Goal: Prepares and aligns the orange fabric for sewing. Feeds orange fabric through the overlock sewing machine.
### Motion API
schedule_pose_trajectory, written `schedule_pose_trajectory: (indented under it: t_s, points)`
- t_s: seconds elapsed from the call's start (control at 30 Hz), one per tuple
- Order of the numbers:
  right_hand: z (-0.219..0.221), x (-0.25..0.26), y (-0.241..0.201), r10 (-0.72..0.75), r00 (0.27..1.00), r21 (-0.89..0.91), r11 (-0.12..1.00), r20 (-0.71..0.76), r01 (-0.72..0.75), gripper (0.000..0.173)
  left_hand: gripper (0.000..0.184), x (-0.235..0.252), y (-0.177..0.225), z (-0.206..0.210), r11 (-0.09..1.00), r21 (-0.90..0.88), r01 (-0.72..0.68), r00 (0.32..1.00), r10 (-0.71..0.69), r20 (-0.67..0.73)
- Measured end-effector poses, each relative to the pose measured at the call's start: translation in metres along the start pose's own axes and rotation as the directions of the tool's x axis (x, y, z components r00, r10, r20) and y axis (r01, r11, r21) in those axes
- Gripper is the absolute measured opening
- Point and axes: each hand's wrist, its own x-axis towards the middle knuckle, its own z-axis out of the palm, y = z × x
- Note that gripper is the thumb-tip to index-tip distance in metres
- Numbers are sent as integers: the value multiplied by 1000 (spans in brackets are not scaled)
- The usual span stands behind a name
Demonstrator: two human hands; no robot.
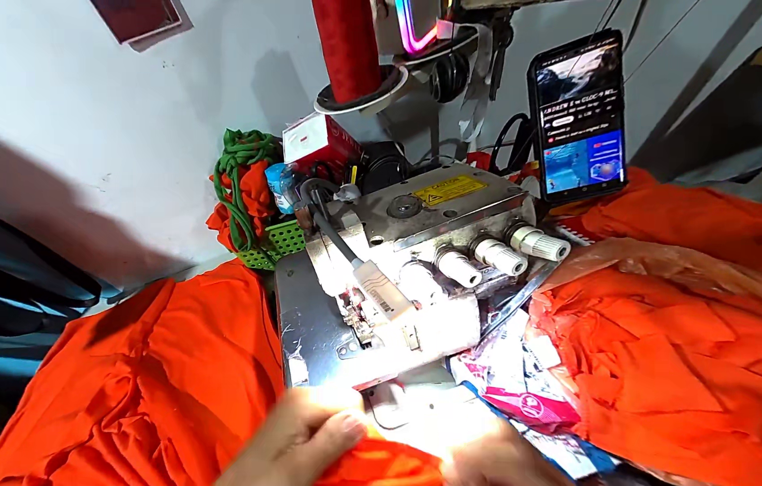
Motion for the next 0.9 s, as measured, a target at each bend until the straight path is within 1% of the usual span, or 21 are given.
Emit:
schedule_pose_trajectory:
  t_s: [0.07,0.1,0.13,0.17,0.2,0.23,0.27,0.3,0.37,0.4,0.47,0.53,0.57,0.6,0.67,0.7,0.73,0.77,0.8,0.83,0.9]
  points:
    - [7,5,22,98,991,-44,994,-94,-103,6,21,-7,9,-23,988,151,31,992,-12,-125]
    - [14,9,33,116,981,-72,989,-154,-128,4,16,-6,13,-29,954,283,101,976,-39,-216]
    - [21,15,42,129,970,-116,981,-207,-156,5,12,1,14,-31,865,456,209,944,-57,-323]
    - [28,20,50,147,959,-154,970,-242,-187,6,11,10,14,-30,735,605,307,915,-53,-401]
    - [34,25,57,172,948,-189,955,-269,-227,8,11,21,12,-29,628,692,356,904,-45,-424]
    - [39,30,62,200,933,-206,941,-299,-267,11,14,33,7,-28,564,724,396,899,-75,-432]
    - [44,34,66,215,920,-199,936,-327,-289,12,17,46,1,-26,532,721,444,885,-136,-445]
    - [48,37,69,229,908,-170,938,-351,-302,14,20,59,-5,-25,519,704,485,868,-186,-461]
    - [53,41,71,284,878,-87,936,-387,-341,15,19,77,-16,-25,529,691,492,863,-191,-468]
    - [54,42,71,307,866,-52,933,-396,-355,16,20,82,-22,-25,540,709,453,881,-149,-449]
    - [56,41,69,362,843,26,923,-398,-384,25,24,82,-34,-27,535,774,338,916,1,-401]
    - [58,37,69,391,840,94,918,-375,-385,33,30,76,-41,-27,457,849,264,911,171,-376]
    - [56,34,68,383,859,84,922,-340,-378,33,33,73,-41,-24,396,883,252,889,266,-373]
    - [49,30,66,348,890,26,934,-295,-357,31,35,67,-37,-18,355,898,261,863,330,-382]
    - [22,22,61,169,961,-230,948,-219,-219,18,35,49,-25,0,378,881,284,836,351,-421]
    - [1,17,60,72,982,-397,908,-172,-136,14,34,37,-23,10,412,865,285,838,330,-434]
    - [-24,14,60,-17,993,-567,822,-117,-53,16,34,25,-25,17,441,856,270,847,313,-429]
    - [-51,12,61,-71,996,-711,703,-48,16,20,34,14,-32,22,461,852,247,852,315,-418]
    - [-76,12,64,-71,997,-808,586,20,58,22,34,6,-39,24,469,854,225,851,333,-407]
    - [-96,13,68,-23,997,-865,496,72,74,26,35,2,-44,24,476,854,208,846,351,-402]
    - [-117,15,72,129,983,-916,395,130,69,35,36,4,-46,22,472,859,199,836,377,-400]
